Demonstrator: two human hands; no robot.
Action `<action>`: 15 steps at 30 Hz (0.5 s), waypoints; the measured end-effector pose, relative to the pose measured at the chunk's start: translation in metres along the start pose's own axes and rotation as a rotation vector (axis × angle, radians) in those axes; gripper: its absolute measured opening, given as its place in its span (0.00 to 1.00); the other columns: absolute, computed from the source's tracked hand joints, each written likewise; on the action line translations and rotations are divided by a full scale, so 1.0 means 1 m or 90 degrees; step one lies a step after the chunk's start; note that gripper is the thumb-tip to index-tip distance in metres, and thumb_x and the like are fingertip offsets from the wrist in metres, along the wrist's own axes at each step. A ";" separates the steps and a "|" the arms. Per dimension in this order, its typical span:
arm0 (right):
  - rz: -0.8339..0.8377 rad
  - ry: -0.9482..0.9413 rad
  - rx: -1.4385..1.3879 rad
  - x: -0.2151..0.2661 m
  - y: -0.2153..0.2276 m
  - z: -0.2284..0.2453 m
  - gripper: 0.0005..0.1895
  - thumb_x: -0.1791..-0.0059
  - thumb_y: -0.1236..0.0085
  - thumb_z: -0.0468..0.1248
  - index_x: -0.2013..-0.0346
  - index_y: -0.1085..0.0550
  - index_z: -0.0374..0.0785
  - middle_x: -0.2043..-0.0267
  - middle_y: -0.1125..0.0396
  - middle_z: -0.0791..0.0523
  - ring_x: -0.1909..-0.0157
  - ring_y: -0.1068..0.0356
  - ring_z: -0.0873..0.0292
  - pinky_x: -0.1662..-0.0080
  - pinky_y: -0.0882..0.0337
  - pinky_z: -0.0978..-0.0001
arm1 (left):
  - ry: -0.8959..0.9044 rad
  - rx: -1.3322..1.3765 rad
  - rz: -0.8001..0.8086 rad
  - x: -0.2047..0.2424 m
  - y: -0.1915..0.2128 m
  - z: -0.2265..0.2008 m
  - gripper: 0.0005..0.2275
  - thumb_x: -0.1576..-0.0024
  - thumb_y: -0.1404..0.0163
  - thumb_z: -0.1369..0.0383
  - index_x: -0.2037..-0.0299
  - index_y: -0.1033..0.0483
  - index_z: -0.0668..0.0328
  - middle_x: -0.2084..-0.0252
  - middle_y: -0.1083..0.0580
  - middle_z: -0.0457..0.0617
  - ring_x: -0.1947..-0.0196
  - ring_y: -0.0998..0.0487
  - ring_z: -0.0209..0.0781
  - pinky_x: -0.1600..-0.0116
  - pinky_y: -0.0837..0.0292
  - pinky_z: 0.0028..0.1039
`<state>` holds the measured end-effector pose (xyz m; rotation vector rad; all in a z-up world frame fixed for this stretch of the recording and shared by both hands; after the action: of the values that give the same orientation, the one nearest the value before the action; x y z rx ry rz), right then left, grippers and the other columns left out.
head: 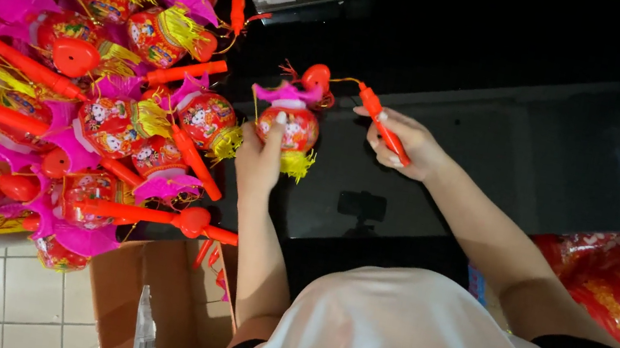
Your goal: Assembling small decorative lanterns by attaching plastic handles and inserting small electronic components.
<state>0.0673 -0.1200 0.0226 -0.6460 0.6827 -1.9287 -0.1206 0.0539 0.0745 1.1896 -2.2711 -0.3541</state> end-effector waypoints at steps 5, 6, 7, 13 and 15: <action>-0.024 0.004 0.031 0.000 0.006 -0.002 0.18 0.41 0.56 0.35 0.40 0.43 0.27 0.75 0.39 0.46 0.91 0.52 0.67 0.88 0.50 0.82 | -0.360 -0.186 -0.285 0.018 0.004 -0.014 0.38 0.45 0.43 0.49 0.32 0.40 0.70 0.40 0.32 0.71 0.40 0.29 0.70 0.34 0.34 0.49; -0.013 0.006 0.035 0.000 0.004 -0.003 0.15 0.41 0.57 0.36 0.43 0.41 0.29 0.75 0.39 0.46 0.92 0.51 0.66 0.89 0.50 0.81 | -0.496 -0.149 -0.303 0.036 -0.001 -0.033 0.31 0.45 0.40 0.57 0.39 0.34 0.72 0.47 0.30 0.69 0.45 0.27 0.70 0.37 0.33 0.49; -0.004 0.008 0.039 0.001 0.002 -0.004 0.13 0.41 0.58 0.36 0.46 0.39 0.30 0.75 0.39 0.45 0.92 0.50 0.65 0.89 0.50 0.81 | -0.631 -0.109 -0.317 0.056 -0.007 -0.050 0.23 0.45 0.37 0.64 0.45 0.28 0.74 0.54 0.28 0.68 0.50 0.25 0.70 0.40 0.31 0.49; -0.007 0.066 0.118 -0.010 0.024 -0.013 0.16 0.38 0.65 0.40 0.46 0.38 0.28 0.80 0.42 0.44 0.96 0.50 0.62 0.93 0.49 0.75 | -0.143 -0.155 0.394 0.064 -0.082 -0.082 0.44 0.44 0.66 0.31 0.36 0.32 0.69 0.43 0.26 0.71 0.37 0.29 0.66 0.32 0.36 0.52; -0.011 0.078 0.125 -0.013 0.033 -0.015 0.16 0.38 0.65 0.40 0.47 0.38 0.27 0.80 0.41 0.44 0.96 0.49 0.62 0.93 0.48 0.75 | -0.154 -0.090 0.383 0.045 -0.096 -0.089 0.42 0.43 0.63 0.34 0.32 0.38 0.66 0.39 0.29 0.69 0.34 0.31 0.64 0.30 0.38 0.50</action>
<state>0.0824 -0.1186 -0.0130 -0.4165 0.5553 -2.0335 -0.0251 -0.0365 0.1177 0.3691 -2.6232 -0.4264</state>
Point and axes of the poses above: each hand's wrist, its own x-axis away from the middle knuckle, its own y-axis out of the back of the hand, z = x × y, the point moved 7 cm from there along -x, towards the middle knuckle
